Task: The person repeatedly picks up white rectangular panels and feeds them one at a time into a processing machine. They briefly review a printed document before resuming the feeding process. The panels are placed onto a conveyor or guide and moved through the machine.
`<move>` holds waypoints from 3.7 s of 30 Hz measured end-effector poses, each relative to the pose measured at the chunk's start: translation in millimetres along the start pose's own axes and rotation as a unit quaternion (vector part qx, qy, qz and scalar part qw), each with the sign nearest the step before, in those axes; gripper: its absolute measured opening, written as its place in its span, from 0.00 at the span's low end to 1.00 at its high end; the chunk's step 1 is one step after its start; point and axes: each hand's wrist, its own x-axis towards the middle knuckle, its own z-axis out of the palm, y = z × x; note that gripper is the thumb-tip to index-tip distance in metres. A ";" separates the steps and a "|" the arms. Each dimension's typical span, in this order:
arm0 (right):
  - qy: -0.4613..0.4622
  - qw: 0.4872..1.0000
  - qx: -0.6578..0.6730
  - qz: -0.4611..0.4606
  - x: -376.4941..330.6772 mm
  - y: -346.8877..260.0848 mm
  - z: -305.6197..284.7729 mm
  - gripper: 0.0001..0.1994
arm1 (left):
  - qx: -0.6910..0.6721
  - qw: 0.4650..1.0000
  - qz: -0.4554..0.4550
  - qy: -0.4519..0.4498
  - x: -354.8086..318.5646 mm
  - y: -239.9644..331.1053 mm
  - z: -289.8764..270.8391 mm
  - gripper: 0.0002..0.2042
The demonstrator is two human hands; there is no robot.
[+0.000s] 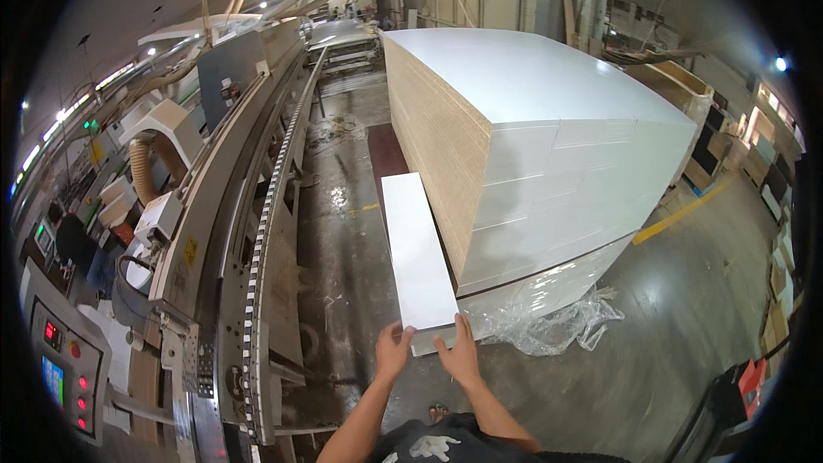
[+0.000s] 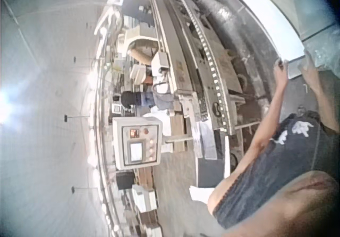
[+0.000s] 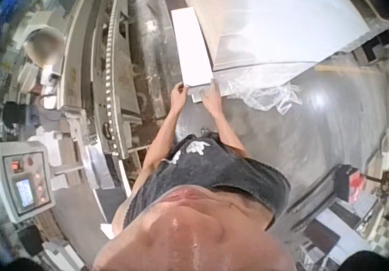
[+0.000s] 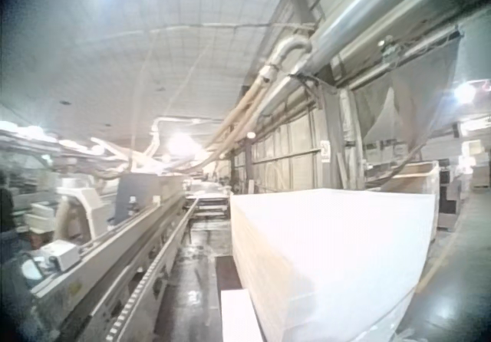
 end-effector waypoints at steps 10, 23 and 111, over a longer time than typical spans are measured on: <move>-0.173 0.976 -0.061 -0.116 -62.1 -44.9 1.5 0.37 | -0.270 0.935 -0.186 0.133 -34.3 5.5 -51.5 0.20; -0.310 0.806 0.413 0.290 -51.0 -34.6 120.9 0.23 | -0.295 0.722 -0.175 0.601 -274.1 -101.4 -242.1 0.09; -0.656 0.629 0.333 0.251 -122.8 -280.1 361.2 0.32 | -0.515 0.286 -0.381 0.713 -608.2 -477.6 -195.5 0.33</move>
